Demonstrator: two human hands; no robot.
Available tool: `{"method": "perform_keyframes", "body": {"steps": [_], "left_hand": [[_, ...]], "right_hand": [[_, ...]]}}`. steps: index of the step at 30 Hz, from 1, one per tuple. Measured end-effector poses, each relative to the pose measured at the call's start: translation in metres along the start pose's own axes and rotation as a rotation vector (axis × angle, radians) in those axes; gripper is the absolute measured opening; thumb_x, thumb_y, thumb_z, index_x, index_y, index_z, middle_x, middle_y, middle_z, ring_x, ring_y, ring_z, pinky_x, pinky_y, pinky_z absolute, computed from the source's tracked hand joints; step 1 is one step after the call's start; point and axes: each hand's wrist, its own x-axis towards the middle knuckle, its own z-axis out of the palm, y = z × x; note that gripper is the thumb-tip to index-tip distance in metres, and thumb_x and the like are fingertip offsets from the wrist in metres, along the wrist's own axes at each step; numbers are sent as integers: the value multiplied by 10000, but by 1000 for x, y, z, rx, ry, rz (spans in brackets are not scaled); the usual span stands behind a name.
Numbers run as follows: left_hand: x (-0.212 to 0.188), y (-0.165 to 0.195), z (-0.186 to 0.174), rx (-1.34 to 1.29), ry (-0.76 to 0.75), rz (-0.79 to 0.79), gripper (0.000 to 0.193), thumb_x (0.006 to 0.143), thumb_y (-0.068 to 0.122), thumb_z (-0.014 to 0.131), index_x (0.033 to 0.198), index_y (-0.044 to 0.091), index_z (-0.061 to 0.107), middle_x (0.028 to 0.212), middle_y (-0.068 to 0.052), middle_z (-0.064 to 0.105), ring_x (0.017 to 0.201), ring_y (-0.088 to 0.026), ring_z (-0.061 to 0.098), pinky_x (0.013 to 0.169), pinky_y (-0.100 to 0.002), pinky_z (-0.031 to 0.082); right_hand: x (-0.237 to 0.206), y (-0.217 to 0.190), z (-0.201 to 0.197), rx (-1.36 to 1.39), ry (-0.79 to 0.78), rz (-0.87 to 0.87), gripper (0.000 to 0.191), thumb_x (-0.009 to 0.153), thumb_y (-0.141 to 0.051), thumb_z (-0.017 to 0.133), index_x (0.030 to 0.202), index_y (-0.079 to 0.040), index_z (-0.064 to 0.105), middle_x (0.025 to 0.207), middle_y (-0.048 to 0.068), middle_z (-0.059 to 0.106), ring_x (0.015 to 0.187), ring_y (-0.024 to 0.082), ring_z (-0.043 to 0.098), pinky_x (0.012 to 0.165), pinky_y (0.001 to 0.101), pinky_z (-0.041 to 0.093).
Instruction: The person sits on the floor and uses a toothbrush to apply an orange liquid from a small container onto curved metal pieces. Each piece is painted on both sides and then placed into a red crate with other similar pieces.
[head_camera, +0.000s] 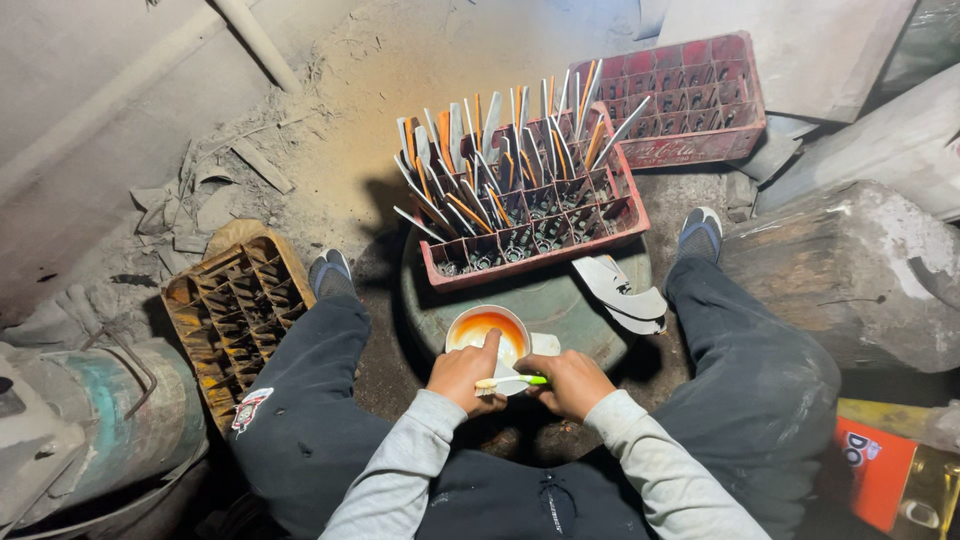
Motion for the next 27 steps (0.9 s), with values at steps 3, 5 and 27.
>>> {"method": "perform_keyframes", "body": {"steps": [3, 5, 27], "left_hand": [[-3, -5, -14, -270, -68, 33, 1288, 620, 395, 933, 1620, 119, 169, 1146, -212, 718, 1054, -392, 679, 907, -438, 537], [-3, -12, -27, -534, -65, 67, 1388, 570, 408, 961, 1619, 100, 104, 1329, -234, 623, 1170, -358, 654, 977, -403, 527], [-3, -54, -22, -644, -49, -21, 1324, 533, 494, 968, 1593, 91, 284, 1403, -289, 562, 1374, -384, 524, 1136, -402, 405]], "right_hand": [[0, 17, 5, 102, 29, -26, 413, 733, -85, 806, 1138, -147, 753, 945, 169, 772, 879, 350, 737, 788, 429, 566], [3, 30, 7, 290, 26, -23, 387, 740, -68, 817, 1121, -103, 761, 916, 130, 785, 845, 263, 737, 757, 371, 573], [183, 23, -138, 383, 306, 41, 343, 817, -272, 891, 926, -29, 674, 663, -41, 491, 609, 83, 438, 562, 285, 402]]}}
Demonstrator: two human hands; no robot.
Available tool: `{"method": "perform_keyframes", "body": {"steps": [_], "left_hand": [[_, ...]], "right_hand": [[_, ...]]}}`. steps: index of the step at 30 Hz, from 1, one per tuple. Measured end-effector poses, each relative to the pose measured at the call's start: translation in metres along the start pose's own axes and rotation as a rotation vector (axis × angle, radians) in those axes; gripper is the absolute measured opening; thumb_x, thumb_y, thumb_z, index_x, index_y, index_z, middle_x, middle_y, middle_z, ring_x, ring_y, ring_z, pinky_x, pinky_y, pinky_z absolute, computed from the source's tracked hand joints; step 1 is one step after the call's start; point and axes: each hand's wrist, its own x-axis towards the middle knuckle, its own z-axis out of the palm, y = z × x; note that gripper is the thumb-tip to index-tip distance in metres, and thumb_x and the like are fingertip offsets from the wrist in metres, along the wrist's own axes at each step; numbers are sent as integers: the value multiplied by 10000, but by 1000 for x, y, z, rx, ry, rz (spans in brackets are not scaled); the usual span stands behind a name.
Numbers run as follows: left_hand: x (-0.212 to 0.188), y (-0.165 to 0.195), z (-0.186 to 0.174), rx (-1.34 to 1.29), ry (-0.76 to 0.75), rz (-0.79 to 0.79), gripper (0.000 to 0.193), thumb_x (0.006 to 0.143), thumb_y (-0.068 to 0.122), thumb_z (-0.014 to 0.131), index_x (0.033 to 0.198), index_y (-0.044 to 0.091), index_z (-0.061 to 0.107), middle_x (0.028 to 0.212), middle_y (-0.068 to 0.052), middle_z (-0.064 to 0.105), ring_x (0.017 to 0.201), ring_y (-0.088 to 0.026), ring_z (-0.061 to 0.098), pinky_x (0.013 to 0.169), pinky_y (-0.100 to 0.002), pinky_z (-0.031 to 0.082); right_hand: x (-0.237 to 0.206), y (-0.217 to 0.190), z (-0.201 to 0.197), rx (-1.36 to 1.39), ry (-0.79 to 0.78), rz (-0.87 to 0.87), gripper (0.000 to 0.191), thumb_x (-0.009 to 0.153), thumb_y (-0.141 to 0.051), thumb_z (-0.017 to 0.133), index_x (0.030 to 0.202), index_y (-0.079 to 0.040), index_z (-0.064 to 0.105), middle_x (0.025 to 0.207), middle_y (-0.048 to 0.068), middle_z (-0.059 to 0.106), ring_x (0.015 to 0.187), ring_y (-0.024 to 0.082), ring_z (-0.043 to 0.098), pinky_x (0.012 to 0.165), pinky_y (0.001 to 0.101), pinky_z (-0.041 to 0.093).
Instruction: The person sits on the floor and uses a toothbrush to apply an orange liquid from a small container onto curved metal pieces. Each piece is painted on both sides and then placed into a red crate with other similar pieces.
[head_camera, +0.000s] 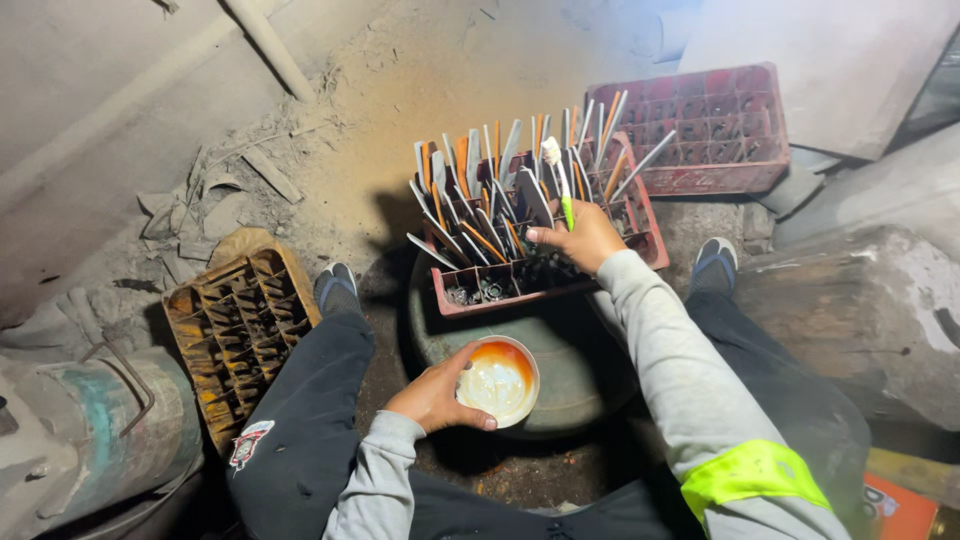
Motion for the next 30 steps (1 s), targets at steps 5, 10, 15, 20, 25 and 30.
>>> {"method": "perform_keyframes", "body": {"steps": [5, 10, 15, 20, 25, 30], "left_hand": [[1, 1, 0, -6, -23, 0, 1268, 541, 485, 950, 1574, 90, 329, 1450, -233, 557, 1363, -368, 529, 1136, -404, 400], [2, 2, 2, 87, -30, -86, 1212, 543, 485, 953, 1534, 77, 385, 1460, -222, 547, 1363, -361, 525, 1139, -402, 405], [2, 4, 1, 120, -50, -138, 1181, 545, 465, 952, 1524, 81, 415, 1453, -213, 548, 1360, -355, 520, 1145, -397, 399], [2, 4, -2, 119, -21, -116, 1143, 546, 442, 949, 1497, 64, 441, 1409, -204, 595, 1331, -345, 561, 1123, -388, 427], [1, 2, -5, 105, 10, -86, 1104, 572, 421, 940, 1490, 59, 447, 1399, -208, 608, 1325, -343, 578, 1115, -388, 439], [3, 7, -5, 150, 23, -133, 1061, 593, 430, 933, 1482, 87, 465, 1408, -202, 597, 1329, -336, 569, 1115, -397, 439]], "right_hand": [[10, 14, 30, 39, 33, 91, 353, 778, -250, 897, 947, -38, 671, 666, -36, 521, 614, 91, 455, 573, 293, 413], [4, 23, 41, 195, 39, 124, 336, 791, -246, 875, 1017, -48, 725, 757, -60, 682, 665, 61, 560, 653, 239, 486], [-1, 24, 41, 136, 63, 174, 437, 771, -253, 896, 1118, -51, 722, 736, -31, 634, 646, 78, 516, 621, 254, 458], [-22, 34, 34, 57, 123, 127, 524, 758, -260, 892, 1225, -84, 732, 720, -25, 575, 628, 84, 467, 588, 276, 434], [-82, 67, -6, 73, 292, 127, 411, 882, -323, 812, 1236, -117, 775, 722, -27, 549, 655, 67, 464, 609, 268, 421], [-154, 100, -28, -267, 404, 160, 490, 740, -289, 876, 1176, -106, 751, 810, 81, 699, 740, 257, 677, 699, 374, 533]]}}
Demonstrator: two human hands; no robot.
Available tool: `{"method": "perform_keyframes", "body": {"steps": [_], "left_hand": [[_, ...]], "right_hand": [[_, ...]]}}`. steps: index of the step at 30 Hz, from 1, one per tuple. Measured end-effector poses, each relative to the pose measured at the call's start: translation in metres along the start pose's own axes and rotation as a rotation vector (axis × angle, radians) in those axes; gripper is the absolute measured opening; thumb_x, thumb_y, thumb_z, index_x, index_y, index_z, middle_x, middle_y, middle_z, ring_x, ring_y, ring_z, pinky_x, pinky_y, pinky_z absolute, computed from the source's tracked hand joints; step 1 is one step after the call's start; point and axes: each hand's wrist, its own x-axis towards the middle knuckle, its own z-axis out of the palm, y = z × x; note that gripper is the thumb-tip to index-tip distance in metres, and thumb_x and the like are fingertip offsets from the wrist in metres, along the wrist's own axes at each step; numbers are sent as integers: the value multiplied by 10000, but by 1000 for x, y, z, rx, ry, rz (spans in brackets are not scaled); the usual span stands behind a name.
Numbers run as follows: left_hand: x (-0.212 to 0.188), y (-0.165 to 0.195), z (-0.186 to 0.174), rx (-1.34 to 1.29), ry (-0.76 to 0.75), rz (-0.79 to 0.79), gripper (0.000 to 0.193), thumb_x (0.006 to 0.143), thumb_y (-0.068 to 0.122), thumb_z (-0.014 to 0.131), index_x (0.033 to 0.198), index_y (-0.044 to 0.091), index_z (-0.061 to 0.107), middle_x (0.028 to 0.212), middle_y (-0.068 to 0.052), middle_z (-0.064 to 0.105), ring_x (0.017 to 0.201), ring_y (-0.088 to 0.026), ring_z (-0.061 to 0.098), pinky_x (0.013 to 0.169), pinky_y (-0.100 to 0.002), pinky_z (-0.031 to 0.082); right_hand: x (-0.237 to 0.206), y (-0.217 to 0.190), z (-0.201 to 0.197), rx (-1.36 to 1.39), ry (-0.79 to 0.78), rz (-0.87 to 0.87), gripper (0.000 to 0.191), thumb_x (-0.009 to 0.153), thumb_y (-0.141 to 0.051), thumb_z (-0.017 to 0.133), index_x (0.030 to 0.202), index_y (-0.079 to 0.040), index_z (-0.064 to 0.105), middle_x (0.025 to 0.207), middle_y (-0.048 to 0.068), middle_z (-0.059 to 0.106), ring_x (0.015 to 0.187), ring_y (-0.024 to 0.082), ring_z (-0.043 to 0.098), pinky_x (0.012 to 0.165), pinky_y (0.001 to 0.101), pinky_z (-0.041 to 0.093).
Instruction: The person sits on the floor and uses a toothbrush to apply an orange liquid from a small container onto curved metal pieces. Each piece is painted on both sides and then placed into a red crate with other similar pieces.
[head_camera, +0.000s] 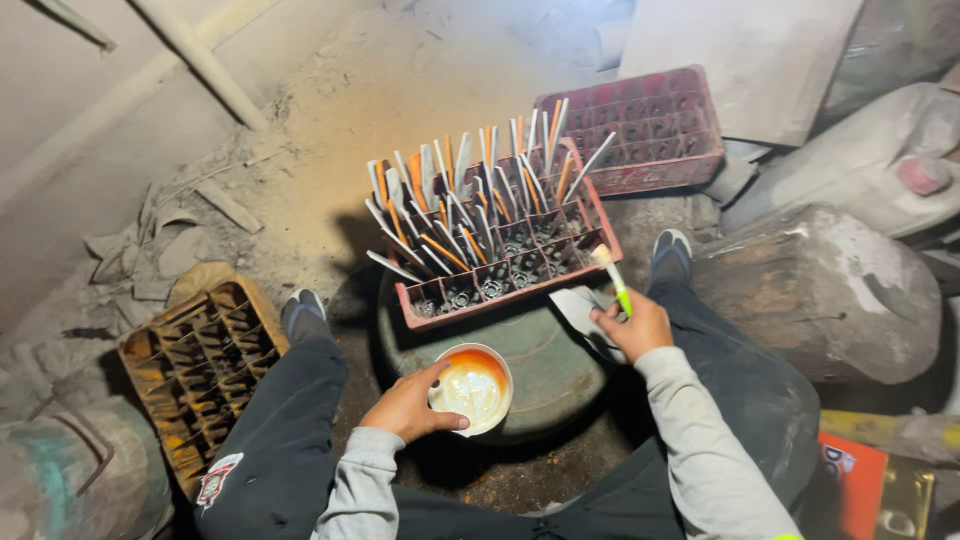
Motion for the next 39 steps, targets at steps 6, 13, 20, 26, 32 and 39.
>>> {"method": "perform_keyframes", "body": {"steps": [6, 13, 20, 26, 32, 39], "left_hand": [[2, 3, -1, 10, 2, -29, 1056, 622, 472, 916, 1495, 98, 457, 1432, -194, 579, 1332, -323, 568, 1106, -402, 452], [4, -5, 0, 33, 15, 30, 1067, 609, 478, 920, 1490, 88, 463, 1412, -200, 600, 1323, -317, 583, 1119, -397, 444], [3, 0, 0, 23, 20, 40, 1062, 609, 471, 928, 1489, 99, 465, 1391, -194, 608, 1308, -320, 586, 1105, -404, 446], [4, 15, 3, -136, 210, 193, 749, 720, 413, 867, 1343, 90, 605, 1260, -161, 700, 1164, -276, 680, 994, -371, 522], [19, 40, 29, -612, 125, 427, 399, 1015, 360, 657, 1113, -24, 709, 1127, -138, 760, 1075, -224, 706, 961, -339, 553], [-8, 54, 49, -1121, -582, 170, 400, 1025, 416, 554, 1133, 34, 599, 1099, -129, 686, 1010, -266, 758, 759, -371, 661]], "right_hand": [[-21, 7, 14, -281, -72, -100, 548, 642, -247, 902, 1124, -96, 691, 1116, 114, 698, 1028, 373, 678, 859, 471, 537], [-19, -5, 6, -342, -158, 15, 474, 724, -209, 857, 1163, -150, 689, 1143, 83, 697, 1047, 378, 669, 873, 486, 533], [-19, -3, 4, -300, -119, -53, 436, 727, -218, 853, 1120, -126, 686, 1133, 95, 719, 1036, 375, 683, 871, 468, 544], [-19, 5, -35, 62, -379, 131, 389, 801, -250, 842, 1113, -83, 681, 973, 98, 756, 917, 216, 729, 858, 344, 555], [-44, -9, -70, 788, -920, 72, 458, 838, -189, 788, 1220, -5, 615, 1067, 1, 687, 1000, 133, 662, 932, 305, 514], [-51, -27, -34, 907, -1066, 4, 503, 917, -258, 776, 1288, 13, 568, 1024, 77, 701, 983, 137, 665, 902, 280, 503]]}}
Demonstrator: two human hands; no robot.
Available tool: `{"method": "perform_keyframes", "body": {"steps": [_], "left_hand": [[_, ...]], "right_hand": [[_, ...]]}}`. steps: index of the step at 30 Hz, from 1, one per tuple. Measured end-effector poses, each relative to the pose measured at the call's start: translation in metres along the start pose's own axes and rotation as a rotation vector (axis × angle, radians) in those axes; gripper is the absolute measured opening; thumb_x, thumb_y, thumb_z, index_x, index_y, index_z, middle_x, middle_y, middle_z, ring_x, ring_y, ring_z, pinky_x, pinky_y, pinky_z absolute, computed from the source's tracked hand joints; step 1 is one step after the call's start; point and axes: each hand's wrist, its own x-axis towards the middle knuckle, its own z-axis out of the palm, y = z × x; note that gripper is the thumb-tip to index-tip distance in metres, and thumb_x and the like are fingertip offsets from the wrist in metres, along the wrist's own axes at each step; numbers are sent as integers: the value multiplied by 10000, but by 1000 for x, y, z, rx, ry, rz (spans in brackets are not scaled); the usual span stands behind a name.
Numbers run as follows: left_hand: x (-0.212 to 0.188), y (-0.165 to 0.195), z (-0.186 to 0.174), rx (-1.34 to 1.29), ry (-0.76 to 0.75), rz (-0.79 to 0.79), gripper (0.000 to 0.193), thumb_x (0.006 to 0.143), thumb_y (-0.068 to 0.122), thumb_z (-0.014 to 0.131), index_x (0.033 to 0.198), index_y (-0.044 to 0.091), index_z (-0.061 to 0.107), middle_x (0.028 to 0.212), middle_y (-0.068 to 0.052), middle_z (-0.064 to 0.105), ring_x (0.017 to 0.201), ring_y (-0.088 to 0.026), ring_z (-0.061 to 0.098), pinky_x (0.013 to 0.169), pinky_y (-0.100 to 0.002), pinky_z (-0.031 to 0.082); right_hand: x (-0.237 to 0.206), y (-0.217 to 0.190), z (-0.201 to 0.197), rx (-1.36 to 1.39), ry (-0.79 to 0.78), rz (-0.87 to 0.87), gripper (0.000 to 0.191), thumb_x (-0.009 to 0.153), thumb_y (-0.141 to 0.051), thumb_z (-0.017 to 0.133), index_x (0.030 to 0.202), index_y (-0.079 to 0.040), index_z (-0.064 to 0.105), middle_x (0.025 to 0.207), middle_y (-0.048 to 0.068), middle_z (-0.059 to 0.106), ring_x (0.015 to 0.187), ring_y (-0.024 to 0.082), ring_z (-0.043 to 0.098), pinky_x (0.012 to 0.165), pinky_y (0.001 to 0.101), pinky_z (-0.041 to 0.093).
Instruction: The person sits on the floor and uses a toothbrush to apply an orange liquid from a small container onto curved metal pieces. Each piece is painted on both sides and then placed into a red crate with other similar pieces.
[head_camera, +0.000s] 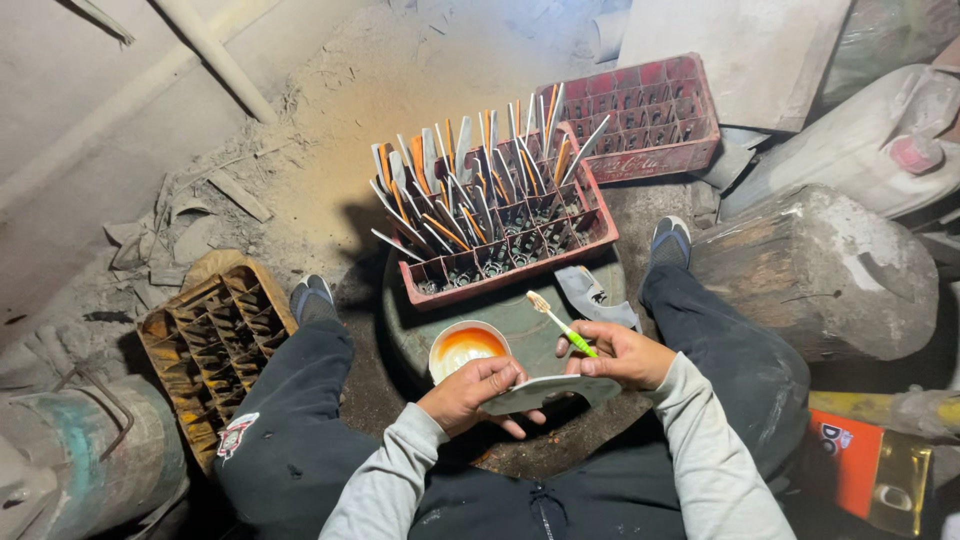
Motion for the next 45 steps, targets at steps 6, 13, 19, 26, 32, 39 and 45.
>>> {"method": "perform_keyframes", "body": {"steps": [6, 13, 19, 26, 32, 39, 45], "left_hand": [[-9, 13, -10, 14, 60, 161, 371, 1069, 353, 565, 1160, -6, 595, 1121, -162, 677, 992, -301, 752, 719, -356, 639], [-43, 42, -49, -75, 506, 539, 353, 1074, 345, 477, 1161, 23, 594, 1170, -206, 721, 942, -272, 754, 698, -331, 642], [-38, 39, -54, -52, 630, 533, 393, 1080, 386, 451, 1194, 43, 605, 1157, -180, 724, 799, -191, 717, 565, -275, 560], [-36, 40, -53, -47, 660, 552, 411, 1090, 385, 441, 1190, 14, 587, 1165, -170, 725, 707, -142, 671, 557, -256, 535], [-37, 42, -51, -19, 627, 540, 438, 1074, 366, 427, 1277, 7, 576, 1133, -165, 716, 698, -163, 682, 577, -272, 557], [-33, 37, -53, 56, 744, 500, 421, 1104, 344, 369, 1211, -2, 583, 1029, -163, 731, 589, -156, 643, 450, -267, 481], [-33, 39, -50, 76, 740, 510, 403, 1108, 342, 353, 1240, 19, 556, 1020, -155, 718, 589, -158, 646, 458, -265, 489]], "right_hand": [[27, 30, -9, 108, 475, 74, 400, 1044, -387, 526, 1284, -74, 591, 863, 96, 673, 619, 174, 546, 541, 340, 404], [64, 81, 47, -1066, 684, 206, 276, 949, -160, 538, 1198, -52, 489, 901, 249, 675, 917, 473, 657, 837, 564, 489], [92, 80, 78, -1191, 573, 55, 369, 813, -14, 593, 1173, -78, 546, 1105, 198, 639, 1060, 433, 615, 868, 519, 508], [99, 78, 80, -1320, 571, 132, 413, 784, 25, 620, 1172, -111, 577, 1089, 170, 641, 1095, 394, 611, 890, 489, 522], [76, 71, 60, -1161, 633, 313, 348, 825, -148, 655, 1161, -88, 585, 1031, 216, 686, 986, 443, 658, 877, 514, 515], [36, 89, 40, -831, 729, 338, 218, 886, -211, 564, 1025, -59, 635, 979, 237, 728, 976, 450, 679, 862, 513, 526], [21, 87, 58, -981, 676, 467, 234, 904, -225, 598, 1098, -94, 601, 990, 248, 717, 993, 473, 662, 884, 550, 508]]}}
